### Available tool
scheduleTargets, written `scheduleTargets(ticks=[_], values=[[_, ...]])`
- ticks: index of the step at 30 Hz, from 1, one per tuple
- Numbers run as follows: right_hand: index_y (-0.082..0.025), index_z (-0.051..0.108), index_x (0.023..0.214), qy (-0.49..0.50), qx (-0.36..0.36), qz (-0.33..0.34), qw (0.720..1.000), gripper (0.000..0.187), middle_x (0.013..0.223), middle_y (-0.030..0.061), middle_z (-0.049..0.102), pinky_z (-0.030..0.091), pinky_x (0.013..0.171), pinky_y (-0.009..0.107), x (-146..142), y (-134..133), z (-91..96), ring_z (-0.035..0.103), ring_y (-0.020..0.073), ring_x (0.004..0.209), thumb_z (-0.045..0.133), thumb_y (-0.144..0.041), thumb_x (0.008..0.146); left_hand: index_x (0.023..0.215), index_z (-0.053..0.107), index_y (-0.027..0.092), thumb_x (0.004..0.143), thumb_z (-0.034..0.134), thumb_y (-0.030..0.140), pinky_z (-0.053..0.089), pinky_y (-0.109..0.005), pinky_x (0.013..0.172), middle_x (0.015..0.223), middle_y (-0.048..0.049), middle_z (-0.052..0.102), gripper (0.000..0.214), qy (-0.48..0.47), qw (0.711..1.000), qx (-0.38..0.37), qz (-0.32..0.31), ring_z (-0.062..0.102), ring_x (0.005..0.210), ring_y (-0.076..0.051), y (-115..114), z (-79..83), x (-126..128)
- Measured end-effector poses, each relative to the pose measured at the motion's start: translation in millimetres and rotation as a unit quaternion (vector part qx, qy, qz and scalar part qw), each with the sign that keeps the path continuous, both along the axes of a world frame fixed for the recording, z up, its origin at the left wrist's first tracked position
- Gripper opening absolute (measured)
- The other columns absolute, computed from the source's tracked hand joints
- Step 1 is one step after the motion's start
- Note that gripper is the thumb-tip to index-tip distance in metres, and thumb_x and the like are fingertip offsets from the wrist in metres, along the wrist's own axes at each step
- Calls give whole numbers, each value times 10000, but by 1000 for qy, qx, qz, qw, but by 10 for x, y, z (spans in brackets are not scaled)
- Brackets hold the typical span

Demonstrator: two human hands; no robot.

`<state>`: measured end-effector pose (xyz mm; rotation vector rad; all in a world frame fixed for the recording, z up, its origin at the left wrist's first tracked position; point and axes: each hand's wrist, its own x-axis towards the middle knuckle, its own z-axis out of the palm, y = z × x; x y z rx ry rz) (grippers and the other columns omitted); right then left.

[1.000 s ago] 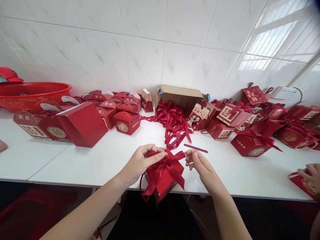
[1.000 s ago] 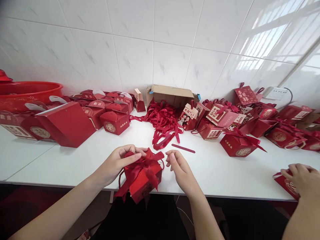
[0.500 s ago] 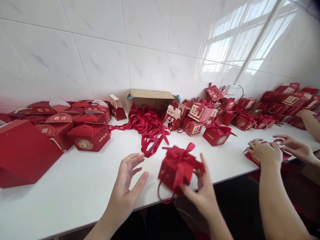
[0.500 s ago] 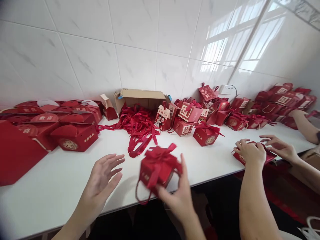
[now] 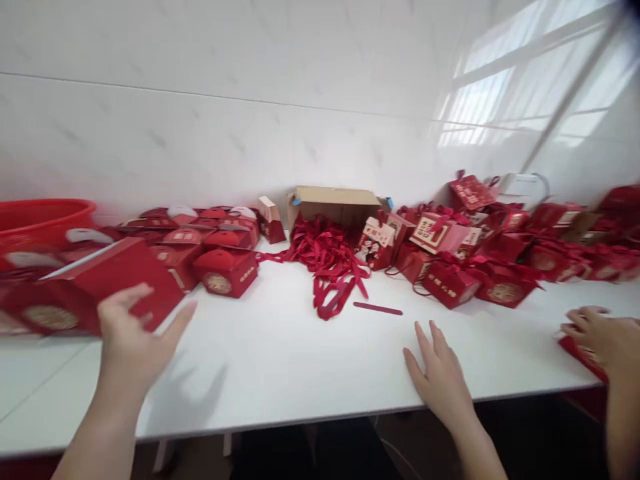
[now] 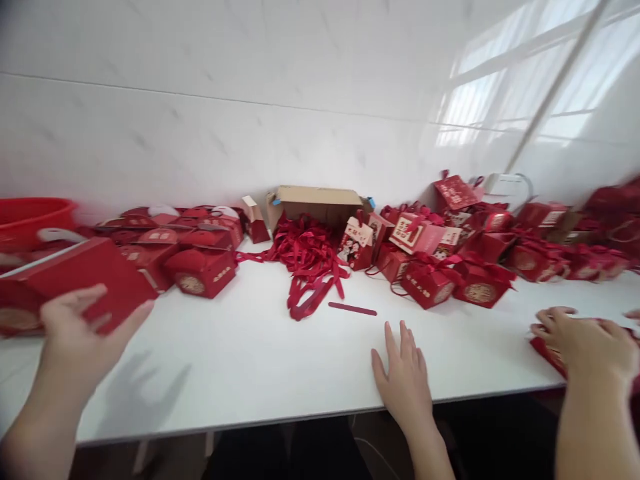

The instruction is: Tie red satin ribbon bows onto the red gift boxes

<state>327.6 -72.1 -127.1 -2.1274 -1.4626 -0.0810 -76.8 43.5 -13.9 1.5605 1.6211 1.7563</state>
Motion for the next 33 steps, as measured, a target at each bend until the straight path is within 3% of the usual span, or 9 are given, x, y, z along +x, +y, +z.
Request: scheduleTargets(ticks=[2, 8, 13, 18, 23, 26, 28, 31, 33], values=[[-184, 485, 1344, -49, -51, 14, 997, 536, 1455, 122, 408, 288, 1057, 580, -32, -18, -45, 344, 339, 1354, 260, -415, 915, 1218, 405, 279, 645, 729, 510, 229, -569, 1123, 1441, -107, 357, 697, 130, 984, -1, 123, 305, 1352, -391, 166, 142, -267], [-214, 522, 1326, -93, -74, 24, 993, 579, 1425, 65, 467, 334, 1034, 568, 43, -12, -62, 396, 315, 1329, 231, -474, 899, 1319, 387, 213, 775, 583, 496, 181, -632, 1066, 1449, -26, 377, 644, 276, 952, -4, 133, 222, 1382, -407, 188, 233, -524], [-201, 518, 1329, -102, -60, 25, 993, 601, 1425, 75, 465, 342, 1020, 585, 46, -43, -116, 393, 326, 1328, 218, -478, 888, 1264, 431, 196, 715, 665, 546, 239, -669, 1017, 1505, -71, 322, 692, 212, 931, 73, 288, 231, 1361, -443, 48, 275, -702], [-205, 536, 1304, -66, -47, 30, 996, 579, 1413, 86, 478, 328, 1027, 599, 87, -24, -114, 386, 336, 1330, 254, -479, 878, 1066, 531, 192, 808, 528, 546, 461, -442, 920, 1098, 85, 651, 438, 160, 967, -56, 189, 574, 1133, -263, -26, 278, -797], [-193, 667, 1099, 101, 48, 67, 992, 472, 1265, 142, 598, 282, 1033, 664, -266, -49, 56, 456, 394, 1260, 425, -496, 831, 987, 593, 232, 797, 588, 453, 501, -284, 838, 955, 52, 599, 291, 184, 979, -4, 83, 614, 879, -176, -394, 90, -249], [-263, 580, 1243, 294, 71, 247, 921, 419, 1354, 104, 536, 365, 1063, 528, -859, -99, 259, 467, 302, 1281, 490, -450, 878, 902, 630, 228, 780, 630, 371, 519, -307, 778, 858, -20, 584, 187, 200, 979, 35, -28, 595, 825, -206, -732, -26, 364], [-285, 360, 1427, 363, 69, 362, 856, 694, 1490, 92, 369, 316, 1106, 498, -1258, -114, 386, 328, 298, 1376, 623, -467, 811, 1013, 630, 243, 808, 602, 352, 532, -336, 805, 958, -59, 590, 234, 166, 978, 25, -122, 596, 925, -240, -953, -104, 761], [-258, 188, 1483, 452, 98, 399, 791, 1181, 1512, 136, 307, 318, 1102, 500, -1602, -84, 506, 307, 354, 1375, 848, -486, 531, 1304, 520, 319, 921, 393, 400, 518, -369, 933, 1326, -75, 463, 412, 78, 964, -27, -254, 492, 1218, -276, -1190, -265, 1139], [-263, 216, 1467, 478, 76, 386, 785, 1183, 1457, 137, 397, 395, 1054, 473, -1640, -49, 535, 406, 349, 1318, 881, -405, 499, 1347, 480, 360, 955, 288, 393, 503, -368, 974, 1400, -46, 397, 438, 38, 962, -59, -262, 445, 1284, -273, -1254, -399, 1197]])
